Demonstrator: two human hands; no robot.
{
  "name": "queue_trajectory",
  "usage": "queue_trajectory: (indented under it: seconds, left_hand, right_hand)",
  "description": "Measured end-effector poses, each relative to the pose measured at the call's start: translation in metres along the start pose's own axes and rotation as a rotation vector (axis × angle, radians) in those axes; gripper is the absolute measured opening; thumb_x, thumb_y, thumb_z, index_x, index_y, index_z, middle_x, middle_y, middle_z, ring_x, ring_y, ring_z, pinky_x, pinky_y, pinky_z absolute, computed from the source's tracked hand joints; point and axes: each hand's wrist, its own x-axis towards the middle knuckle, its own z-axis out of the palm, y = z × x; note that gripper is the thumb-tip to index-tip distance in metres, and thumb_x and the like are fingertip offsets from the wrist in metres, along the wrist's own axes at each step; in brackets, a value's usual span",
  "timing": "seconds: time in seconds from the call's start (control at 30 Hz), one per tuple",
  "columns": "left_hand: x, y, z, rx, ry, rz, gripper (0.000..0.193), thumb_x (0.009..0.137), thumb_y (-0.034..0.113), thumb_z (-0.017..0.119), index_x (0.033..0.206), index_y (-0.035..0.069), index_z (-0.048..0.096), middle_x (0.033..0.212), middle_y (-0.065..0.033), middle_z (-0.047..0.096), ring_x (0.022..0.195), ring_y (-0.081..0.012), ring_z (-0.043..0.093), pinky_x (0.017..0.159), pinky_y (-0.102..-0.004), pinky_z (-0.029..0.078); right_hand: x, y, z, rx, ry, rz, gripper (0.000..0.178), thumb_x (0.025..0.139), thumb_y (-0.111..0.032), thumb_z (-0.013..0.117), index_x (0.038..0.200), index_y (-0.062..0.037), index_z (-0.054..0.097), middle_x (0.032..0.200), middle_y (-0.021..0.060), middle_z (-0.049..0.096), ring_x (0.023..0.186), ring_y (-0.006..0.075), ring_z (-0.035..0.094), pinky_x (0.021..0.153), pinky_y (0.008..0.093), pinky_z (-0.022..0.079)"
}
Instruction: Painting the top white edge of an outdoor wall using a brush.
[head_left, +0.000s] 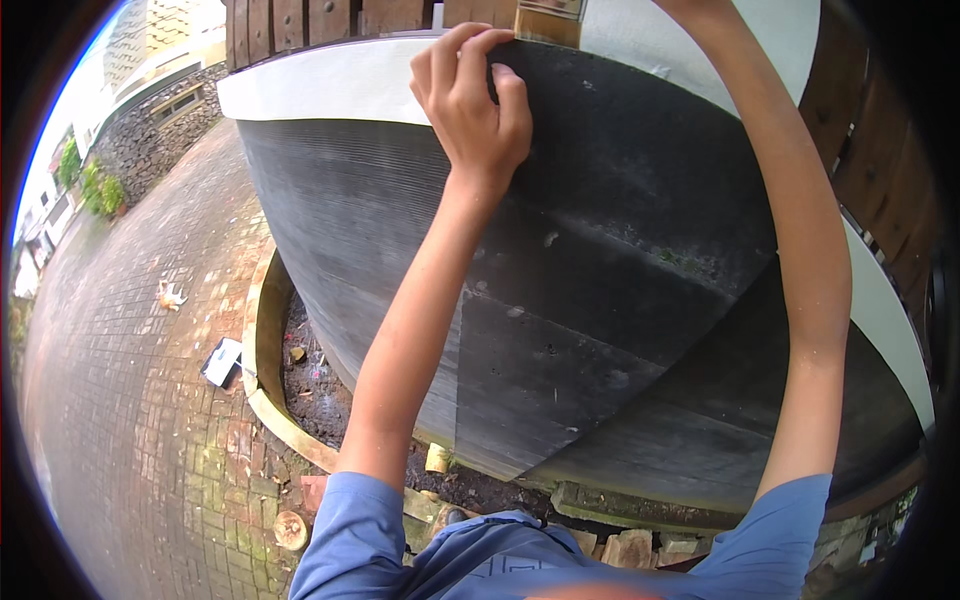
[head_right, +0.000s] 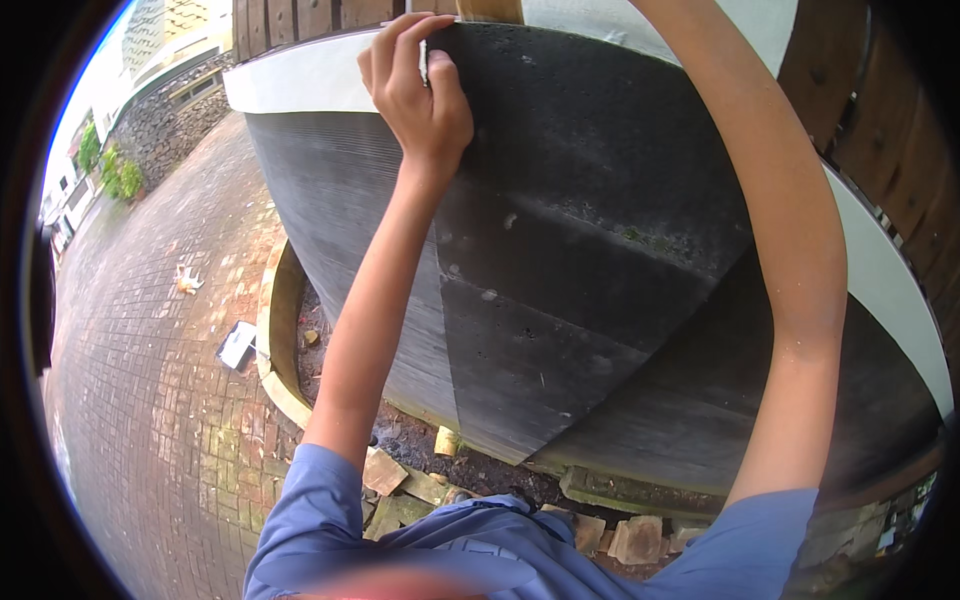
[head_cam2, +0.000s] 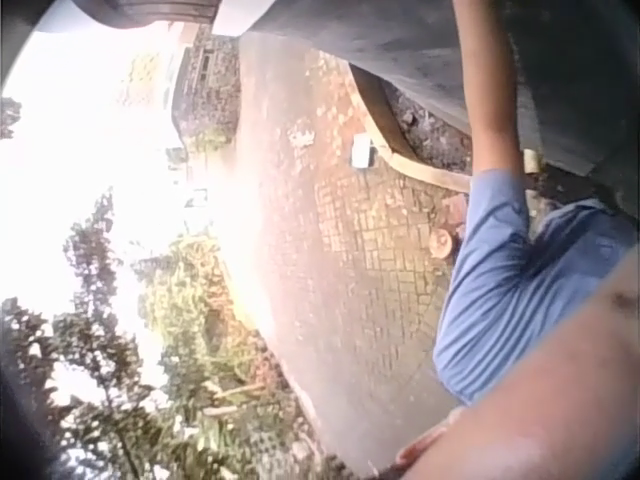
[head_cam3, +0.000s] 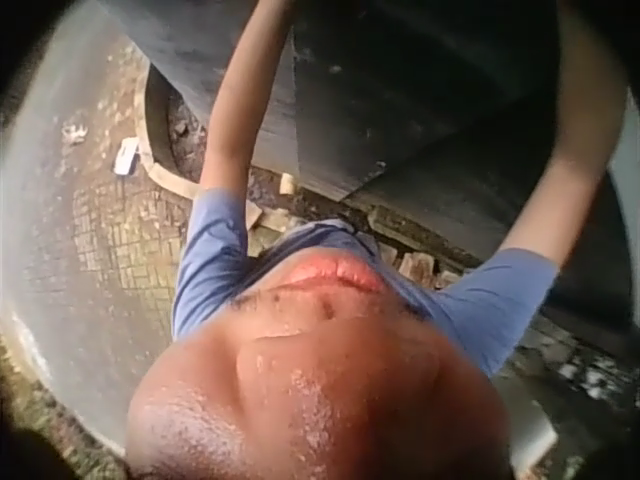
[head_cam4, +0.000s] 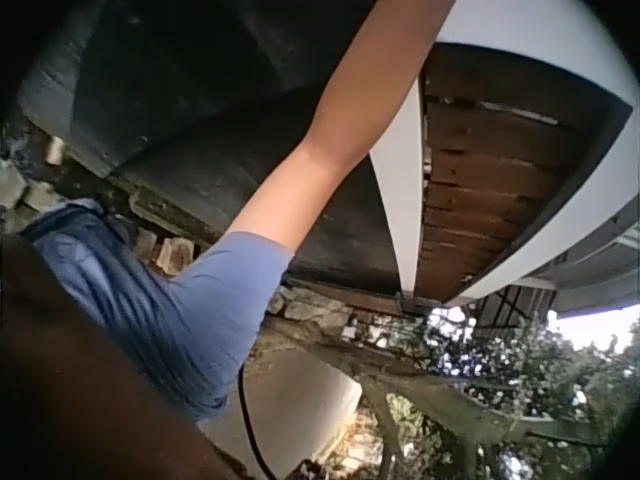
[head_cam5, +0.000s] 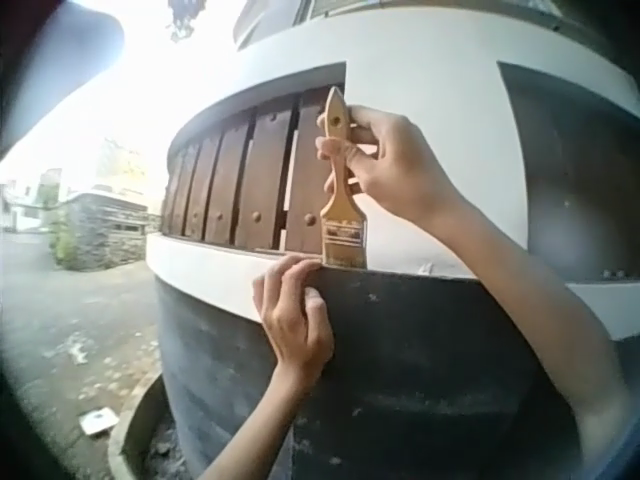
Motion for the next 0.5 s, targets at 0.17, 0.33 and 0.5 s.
queue_trajectory:
  seconds: [0.17, 0.33, 0.5]
  left_hand:
    - [0.001, 0.008, 0.001, -0.024, -0.057, -0.034, 0.030, 0.074, 0.012, 0.047, 0.098, 0.006, 0.063, 0.106, -0.0098, 0.060, 0.100, -0.0279, 0.049, 0.091, -0.0403, 0.037]
    - [0.002, 0.001, -0.001, -0.066, -0.092, -0.035, 0.032, 0.072, 0.013, 0.047, 0.100, 0.006, 0.062, 0.105, -0.0096, 0.060, 0.098, -0.0284, 0.048, 0.091, -0.0401, 0.036]
    - [0.003, 0.008, -0.003, -0.041, -0.165, -0.108, 0.035, 0.074, 0.017, 0.046, 0.103, 0.006, 0.061, 0.110, -0.0122, 0.059, 0.097, -0.0295, 0.047, 0.091, -0.0398, 0.037]
  right_hand:
    - [0.017, 0.026, -0.004, -0.163, -0.046, -0.222, 0.021, 0.090, -0.011, 0.067, 0.101, 0.0056, 0.061, 0.086, 0.0117, 0.068, 0.080, 0.0188, 0.069, 0.068, 0.0314, 0.055]
    - [0.019, 0.025, 0.003, -0.233, -0.032, -0.355, 0.021, 0.086, -0.011, 0.070, 0.097, 0.0047, 0.061, 0.085, 0.0195, 0.067, 0.079, 0.0286, 0.069, 0.070, 0.0350, 0.055]
    - [0.024, 0.023, -0.010, -0.257, 0.064, -0.432, 0.020, 0.088, -0.013, 0.068, 0.097, 0.0040, 0.062, 0.087, 0.0187, 0.068, 0.081, 0.0299, 0.070, 0.071, 0.0361, 0.056]
